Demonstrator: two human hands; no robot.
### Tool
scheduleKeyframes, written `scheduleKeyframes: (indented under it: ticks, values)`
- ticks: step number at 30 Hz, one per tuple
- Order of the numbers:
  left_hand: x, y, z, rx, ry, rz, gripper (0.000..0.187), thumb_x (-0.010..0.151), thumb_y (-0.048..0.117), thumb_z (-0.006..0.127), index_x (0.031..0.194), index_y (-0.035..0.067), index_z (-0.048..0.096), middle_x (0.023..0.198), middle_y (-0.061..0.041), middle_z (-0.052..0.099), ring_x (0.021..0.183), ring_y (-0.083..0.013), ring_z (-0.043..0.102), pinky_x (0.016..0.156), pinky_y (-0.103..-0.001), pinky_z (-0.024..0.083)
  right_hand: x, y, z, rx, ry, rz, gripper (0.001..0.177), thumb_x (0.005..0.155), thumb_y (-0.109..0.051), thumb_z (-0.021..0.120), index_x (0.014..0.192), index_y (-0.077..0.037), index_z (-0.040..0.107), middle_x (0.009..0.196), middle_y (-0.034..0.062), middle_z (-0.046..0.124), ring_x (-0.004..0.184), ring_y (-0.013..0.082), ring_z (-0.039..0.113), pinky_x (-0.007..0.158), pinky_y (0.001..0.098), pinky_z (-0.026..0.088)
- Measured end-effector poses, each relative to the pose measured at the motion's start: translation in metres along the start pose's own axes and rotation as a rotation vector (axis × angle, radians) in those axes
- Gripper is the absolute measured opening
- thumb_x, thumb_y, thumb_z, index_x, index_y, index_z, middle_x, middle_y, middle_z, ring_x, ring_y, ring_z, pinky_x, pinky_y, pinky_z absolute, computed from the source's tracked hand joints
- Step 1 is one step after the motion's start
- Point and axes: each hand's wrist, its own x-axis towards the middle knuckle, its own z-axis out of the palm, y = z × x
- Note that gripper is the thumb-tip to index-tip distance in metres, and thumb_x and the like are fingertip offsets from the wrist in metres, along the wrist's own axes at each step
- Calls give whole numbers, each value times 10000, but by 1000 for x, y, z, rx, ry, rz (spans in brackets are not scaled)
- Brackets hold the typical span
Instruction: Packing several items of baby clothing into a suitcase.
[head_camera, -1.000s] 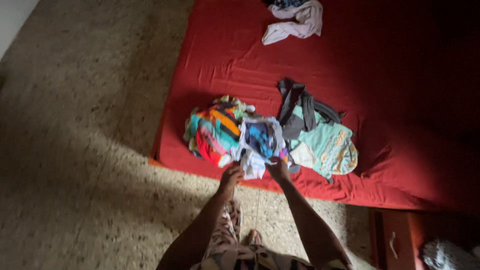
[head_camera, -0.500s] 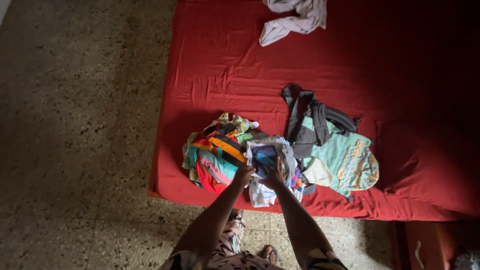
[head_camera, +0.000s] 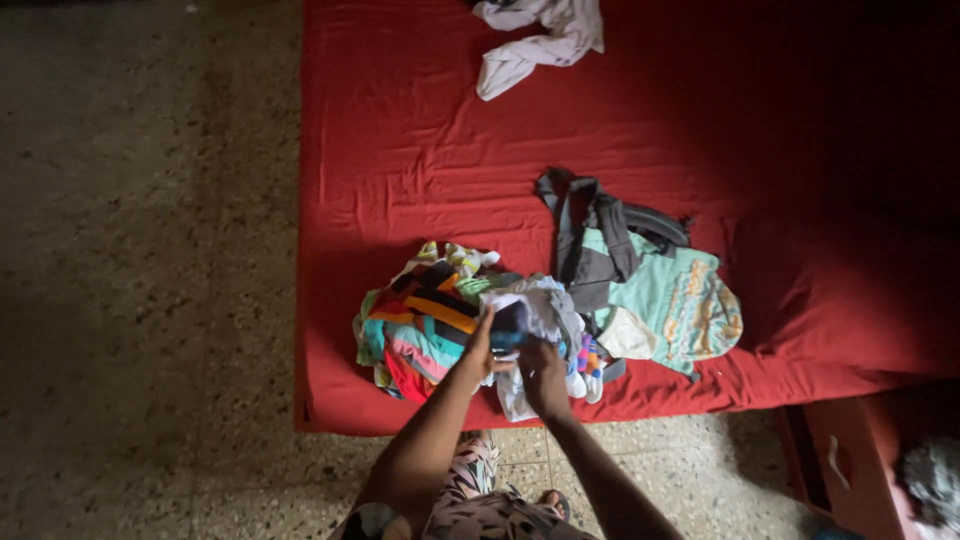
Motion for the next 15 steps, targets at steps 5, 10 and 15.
scheduleKeyframes:
  ticks: [5, 10, 15]
  values:
    - [3, 14, 6, -135, -408, 193, 474, 877, 311, 727, 1284, 78, 654, 1197, -103, 717, 1065, -279, 683, 912, -466, 570, -28, -91, -56, -84, 91, -104, 489, 790, -116, 742, 1265, -48, 643, 1334, 217, 585, 1154, 426, 569, 921, 517, 485]
    - [-97, 39, 31, -101, -598, 422, 471, 802, 86, 792, 1252, 32, 662, 1154, -77, 737, 1061, -240, 700, 948, -412, 564, -42, -29, -39, 397, 116, 244, 652, 792, -189, 762, 1372, -41, 504, 1363, 134, 524, 1188, 268, 615, 956, 421, 546]
    - [-137, 26, 32, 754, -534, 971, 466, 813, 88, 790, 1258, 16, 672, 1242, -166, 705, 1176, -306, 652, 1062, -411, 504, 3, -30, -108, 1208, 272, 576, 469, 1036, -394, 546, 1290, -13, 647, 1235, 68, 714, 1155, 135, 664, 938, 260, 522]
